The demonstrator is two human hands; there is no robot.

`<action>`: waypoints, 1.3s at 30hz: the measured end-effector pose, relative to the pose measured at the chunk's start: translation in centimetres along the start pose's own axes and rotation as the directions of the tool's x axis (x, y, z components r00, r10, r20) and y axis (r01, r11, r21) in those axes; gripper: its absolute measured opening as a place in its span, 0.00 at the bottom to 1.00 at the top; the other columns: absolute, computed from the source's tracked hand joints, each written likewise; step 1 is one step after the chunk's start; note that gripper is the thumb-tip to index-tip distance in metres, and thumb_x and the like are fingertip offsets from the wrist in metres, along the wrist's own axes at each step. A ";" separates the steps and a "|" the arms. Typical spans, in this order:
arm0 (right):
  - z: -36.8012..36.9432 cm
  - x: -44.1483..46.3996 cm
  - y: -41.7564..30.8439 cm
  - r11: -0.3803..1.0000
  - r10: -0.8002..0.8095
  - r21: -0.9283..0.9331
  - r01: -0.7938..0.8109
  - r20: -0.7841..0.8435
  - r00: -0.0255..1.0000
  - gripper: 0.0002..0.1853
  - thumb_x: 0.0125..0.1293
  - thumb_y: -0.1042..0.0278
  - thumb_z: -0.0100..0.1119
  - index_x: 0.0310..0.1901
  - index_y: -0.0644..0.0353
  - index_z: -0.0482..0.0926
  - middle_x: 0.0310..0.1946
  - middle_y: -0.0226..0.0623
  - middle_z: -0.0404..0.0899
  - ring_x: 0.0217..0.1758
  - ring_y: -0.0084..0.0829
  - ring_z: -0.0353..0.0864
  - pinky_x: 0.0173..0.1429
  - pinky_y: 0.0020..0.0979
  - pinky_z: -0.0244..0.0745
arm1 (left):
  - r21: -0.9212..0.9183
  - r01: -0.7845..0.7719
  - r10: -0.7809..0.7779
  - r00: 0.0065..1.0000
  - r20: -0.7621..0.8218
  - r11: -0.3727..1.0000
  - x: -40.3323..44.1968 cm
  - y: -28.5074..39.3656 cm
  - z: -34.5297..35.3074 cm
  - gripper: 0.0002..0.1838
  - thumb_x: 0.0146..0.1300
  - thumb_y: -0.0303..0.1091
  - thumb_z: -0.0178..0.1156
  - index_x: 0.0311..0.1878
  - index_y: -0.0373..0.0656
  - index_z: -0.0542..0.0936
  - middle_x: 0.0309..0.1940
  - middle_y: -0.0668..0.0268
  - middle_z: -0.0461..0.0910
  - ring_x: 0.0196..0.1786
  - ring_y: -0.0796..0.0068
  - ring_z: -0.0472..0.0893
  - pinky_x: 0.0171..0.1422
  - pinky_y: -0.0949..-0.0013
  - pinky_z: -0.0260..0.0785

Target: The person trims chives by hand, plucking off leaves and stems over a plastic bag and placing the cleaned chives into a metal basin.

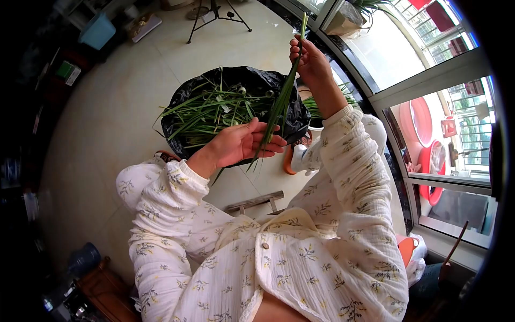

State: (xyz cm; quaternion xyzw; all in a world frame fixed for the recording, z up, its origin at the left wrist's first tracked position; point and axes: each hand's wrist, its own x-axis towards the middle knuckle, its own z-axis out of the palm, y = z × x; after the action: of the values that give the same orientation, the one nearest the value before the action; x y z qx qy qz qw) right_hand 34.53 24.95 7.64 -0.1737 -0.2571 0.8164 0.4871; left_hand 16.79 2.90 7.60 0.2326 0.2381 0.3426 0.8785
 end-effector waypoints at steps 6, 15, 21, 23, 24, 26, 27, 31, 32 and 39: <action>-1.1 1.0 -1.1 0.999 -0.019 0.030 0.018 0.015 1.000 0.12 0.70 0.71 0.48 0.50 0.69 0.69 0.36 0.43 0.75 0.35 0.31 0.74 0.38 0.27 0.75 | 0.039 0.044 -0.042 0.998 -0.039 0.998 -0.9 -0.2 0.0 0.32 0.74 0.53 0.31 0.64 0.33 0.64 0.58 0.47 0.71 0.61 0.55 0.73 0.67 0.58 0.64; -1.8 1.4 -2.4 0.997 -0.063 0.039 0.063 -0.017 0.998 0.12 0.70 0.71 0.47 0.49 0.70 0.69 0.36 0.44 0.75 0.34 0.31 0.74 0.37 0.26 0.74 | 0.106 0.073 -0.067 0.996 -0.056 0.992 -2.0 -0.8 -1.4 0.25 0.74 0.44 0.38 0.60 0.31 0.68 0.53 0.48 0.76 0.56 0.56 0.77 0.62 0.61 0.69; -2.4 1.6 -3.1 0.996 -0.080 0.042 0.080 -0.010 0.997 0.11 0.70 0.72 0.47 0.49 0.71 0.69 0.36 0.44 0.75 0.34 0.31 0.73 0.37 0.26 0.73 | 0.104 0.069 -0.063 0.996 -0.056 0.992 -2.5 -1.2 -2.7 0.21 0.74 0.40 0.40 0.57 0.31 0.70 0.46 0.52 0.79 0.49 0.60 0.81 0.56 0.65 0.73; -2.2 1.5 -3.2 0.995 -0.097 0.029 0.098 -0.012 0.995 0.11 0.71 0.72 0.46 0.49 0.71 0.69 0.36 0.44 0.75 0.34 0.31 0.73 0.37 0.27 0.73 | 0.106 0.076 -0.070 0.996 -0.062 0.991 -2.5 -1.4 -3.0 0.20 0.74 0.39 0.42 0.56 0.31 0.71 0.43 0.55 0.80 0.46 0.64 0.81 0.54 0.67 0.73; -2.1 1.6 -3.1 0.994 -0.106 0.027 0.107 -0.020 0.994 0.11 0.71 0.72 0.46 0.49 0.71 0.69 0.36 0.44 0.74 0.34 0.31 0.73 0.37 0.27 0.73 | 0.106 0.087 -0.079 0.994 -0.081 0.990 -2.5 -1.5 -3.1 0.20 0.73 0.39 0.43 0.56 0.31 0.72 0.42 0.57 0.80 0.44 0.66 0.81 0.53 0.68 0.73; -2.0 1.9 -3.1 0.992 -0.125 0.023 0.126 -0.035 0.992 0.11 0.71 0.72 0.46 0.49 0.71 0.69 0.36 0.44 0.74 0.34 0.31 0.73 0.37 0.27 0.73 | 0.102 0.103 -0.091 0.989 -0.119 0.989 -2.5 -1.7 -3.1 0.19 0.73 0.39 0.46 0.54 0.32 0.73 0.38 0.62 0.80 0.41 0.70 0.81 0.51 0.70 0.73; -1.9 1.9 -3.1 0.991 -0.130 0.032 0.131 -0.032 0.991 0.11 0.71 0.72 0.46 0.48 0.71 0.69 0.35 0.44 0.74 0.34 0.31 0.73 0.37 0.27 0.73 | 0.096 0.107 -0.094 0.986 -0.137 0.990 -2.4 -1.8 -3.0 0.18 0.72 0.39 0.48 0.53 0.33 0.75 0.37 0.64 0.80 0.39 0.73 0.80 0.49 0.72 0.73; -1.6 2.3 -3.4 0.986 -0.159 0.043 0.160 -0.028 0.987 0.11 0.71 0.72 0.46 0.48 0.71 0.69 0.35 0.43 0.74 0.33 0.30 0.72 0.36 0.27 0.71 | 0.164 0.107 -0.072 0.976 -0.208 0.981 -2.5 -2.0 -3.8 0.14 0.70 0.37 0.52 0.47 0.35 0.79 0.30 0.69 0.79 0.32 0.80 0.77 0.41 0.77 0.72; -1.6 2.4 -3.5 0.985 -0.166 0.039 0.167 -0.029 0.986 0.11 0.71 0.72 0.46 0.48 0.71 0.69 0.35 0.43 0.74 0.32 0.30 0.71 0.36 0.27 0.70 | 0.166 0.087 -0.048 0.973 -0.225 0.982 -2.5 -2.0 -3.9 0.14 0.70 0.37 0.53 0.46 0.35 0.79 0.29 0.69 0.79 0.31 0.80 0.77 0.39 0.77 0.71; -1.9 3.0 -4.6 0.967 -0.255 0.018 0.255 -0.027 0.967 0.07 0.70 0.74 0.47 0.46 0.67 0.70 0.32 0.41 0.74 0.29 0.27 0.70 0.32 0.26 0.66 | 0.237 -0.117 0.193 0.923 -0.332 0.965 -2.6 -1.8 -4.3 0.10 0.69 0.36 0.53 0.37 0.40 0.78 0.25 0.72 0.76 0.26 0.84 0.73 0.32 0.81 0.66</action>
State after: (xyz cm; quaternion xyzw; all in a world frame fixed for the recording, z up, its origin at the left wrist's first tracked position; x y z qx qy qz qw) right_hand 37.44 29.87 8.74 -0.1440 -0.2624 0.7475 0.5930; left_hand 13.45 0.94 3.90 0.2782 0.4074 0.4201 0.7617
